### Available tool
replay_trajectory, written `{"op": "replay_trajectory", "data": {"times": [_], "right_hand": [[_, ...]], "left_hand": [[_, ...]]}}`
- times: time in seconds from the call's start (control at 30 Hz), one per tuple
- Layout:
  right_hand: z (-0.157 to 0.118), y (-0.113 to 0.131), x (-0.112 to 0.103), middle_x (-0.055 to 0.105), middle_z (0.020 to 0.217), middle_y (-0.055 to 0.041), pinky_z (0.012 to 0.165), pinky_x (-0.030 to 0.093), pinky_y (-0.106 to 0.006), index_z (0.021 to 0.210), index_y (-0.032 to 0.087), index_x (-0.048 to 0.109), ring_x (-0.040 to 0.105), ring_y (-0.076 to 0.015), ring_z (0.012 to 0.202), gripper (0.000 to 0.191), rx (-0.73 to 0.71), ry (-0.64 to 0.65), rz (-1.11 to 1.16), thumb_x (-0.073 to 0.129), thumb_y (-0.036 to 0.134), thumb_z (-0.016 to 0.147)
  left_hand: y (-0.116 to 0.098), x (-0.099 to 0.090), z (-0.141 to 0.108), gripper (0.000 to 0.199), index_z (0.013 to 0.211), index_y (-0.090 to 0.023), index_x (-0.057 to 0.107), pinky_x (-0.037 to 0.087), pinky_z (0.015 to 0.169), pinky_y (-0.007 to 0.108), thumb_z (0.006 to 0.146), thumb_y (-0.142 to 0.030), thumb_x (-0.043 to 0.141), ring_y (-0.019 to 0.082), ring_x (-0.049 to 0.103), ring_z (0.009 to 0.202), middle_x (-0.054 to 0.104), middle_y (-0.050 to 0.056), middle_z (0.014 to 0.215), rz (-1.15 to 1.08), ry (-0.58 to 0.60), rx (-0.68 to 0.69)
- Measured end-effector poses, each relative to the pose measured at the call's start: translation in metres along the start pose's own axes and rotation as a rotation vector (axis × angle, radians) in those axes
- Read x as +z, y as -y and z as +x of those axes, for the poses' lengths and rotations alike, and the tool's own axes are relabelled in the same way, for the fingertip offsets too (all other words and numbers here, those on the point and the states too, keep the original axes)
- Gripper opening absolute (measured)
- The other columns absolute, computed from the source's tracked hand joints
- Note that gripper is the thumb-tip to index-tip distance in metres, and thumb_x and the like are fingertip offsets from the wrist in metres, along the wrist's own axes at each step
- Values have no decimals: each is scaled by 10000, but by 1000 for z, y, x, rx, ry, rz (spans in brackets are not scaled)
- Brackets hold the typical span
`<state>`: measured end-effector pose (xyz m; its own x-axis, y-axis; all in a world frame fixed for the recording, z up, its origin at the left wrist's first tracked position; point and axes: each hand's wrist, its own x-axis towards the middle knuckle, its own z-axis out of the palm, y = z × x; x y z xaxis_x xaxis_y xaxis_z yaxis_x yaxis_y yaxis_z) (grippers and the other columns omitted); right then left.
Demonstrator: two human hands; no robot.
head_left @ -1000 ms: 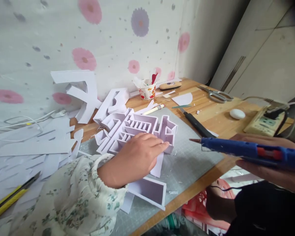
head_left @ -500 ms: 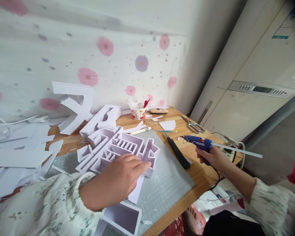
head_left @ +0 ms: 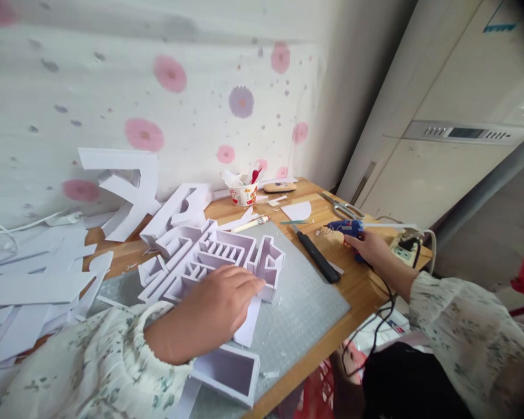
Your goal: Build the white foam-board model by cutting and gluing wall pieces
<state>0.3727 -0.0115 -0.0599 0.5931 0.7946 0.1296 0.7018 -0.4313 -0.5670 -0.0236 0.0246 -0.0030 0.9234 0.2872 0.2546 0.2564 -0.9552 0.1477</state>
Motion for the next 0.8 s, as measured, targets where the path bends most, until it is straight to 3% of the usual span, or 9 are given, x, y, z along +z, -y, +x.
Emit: {"op": "replay_trajectory", "data": {"times": [0.17, 0.27, 0.33, 0.37, 0.43, 0.5, 0.53, 0.67, 0.8], "right_hand": [[-24, -1, -22, 702, 1086, -184, 769, 484, -381, 1180, 99, 626, 670, -320, 952, 463, -22, -7, -164, 572, 396, 829], [-50, 6, -43, 722, 942, -197, 712, 468, -409, 1049, 100, 683, 678, -365, 869, 366, -77, -6, -265, 593, 372, 821], [-70, 16, -51, 721, 830, -168, 674, 450, -402, 954, 140, 707, 677, -346, 804, 312, -160, 7, -311, 544, 392, 866], [-80, 24, -52, 721, 798, -140, 644, 448, -384, 964, 165, 704, 676, -314, 754, 304, -212, 14, -322, 539, 404, 875], [-99, 45, -47, 725, 793, -78, 618, 475, -338, 942, 208, 697, 669, -239, 677, 241, -452, 106, -249, 539, 379, 881], [-113, 68, -36, 723, 956, -64, 738, 515, -308, 984, 217, 676, 681, -206, 828, 233, -693, 338, -133, 486, 338, 927], [-118, 78, -29, 714, 974, -63, 750, 517, -296, 1009, 210, 659, 677, -187, 838, 243, -727, 349, -109, 451, 321, 952], [-113, 99, -12, 695, 860, -51, 722, 491, -276, 892, 189, 641, 650, -163, 786, 247, -782, 280, -115, 410, 246, 961], [-82, 74, -18, 655, 766, -47, 653, 447, -300, 820, 181, 638, 613, -188, 696, 187, -680, 122, -305, 464, 221, 875]], "left_hand": [[1, 0, 1, 365, 1175, -139, 623, 499, 939, 441, 869, -71, 436, 232, 627, 1031, 696, 99, 1089, 12, -25, 17], [0, 0, 1, 368, 1188, -143, 620, 503, 930, 427, 867, -72, 454, 226, 627, 1014, 695, 94, 1073, 4, -14, 2], [0, 1, 1, 367, 1191, -146, 619, 501, 927, 429, 867, -77, 462, 226, 623, 1006, 693, 91, 1060, 5, -5, -9], [-1, 1, 1, 365, 1189, -147, 620, 498, 929, 433, 866, -79, 465, 228, 621, 1005, 692, 90, 1056, 6, -1, -12], [-1, 2, 1, 358, 1181, -146, 624, 489, 942, 441, 864, -85, 470, 230, 617, 1008, 691, 90, 1051, 5, 2, -13], [0, 3, 1, 349, 1169, -148, 629, 480, 950, 440, 864, -87, 472, 228, 617, 1003, 691, 90, 1035, 5, -5, -8], [0, 3, 1, 347, 1165, -150, 631, 479, 951, 435, 863, -84, 474, 223, 617, 996, 691, 88, 1024, 4, -8, -8], [0, 3, 0, 356, 1168, -165, 628, 486, 928, 409, 859, -75, 476, 214, 614, 984, 687, 79, 1004, 1, -24, -10], [1, 3, 0, 371, 1169, -168, 622, 483, 941, 420, 839, -70, 484, 224, 616, 1003, 693, 80, 1018, -11, -32, -2]]}}
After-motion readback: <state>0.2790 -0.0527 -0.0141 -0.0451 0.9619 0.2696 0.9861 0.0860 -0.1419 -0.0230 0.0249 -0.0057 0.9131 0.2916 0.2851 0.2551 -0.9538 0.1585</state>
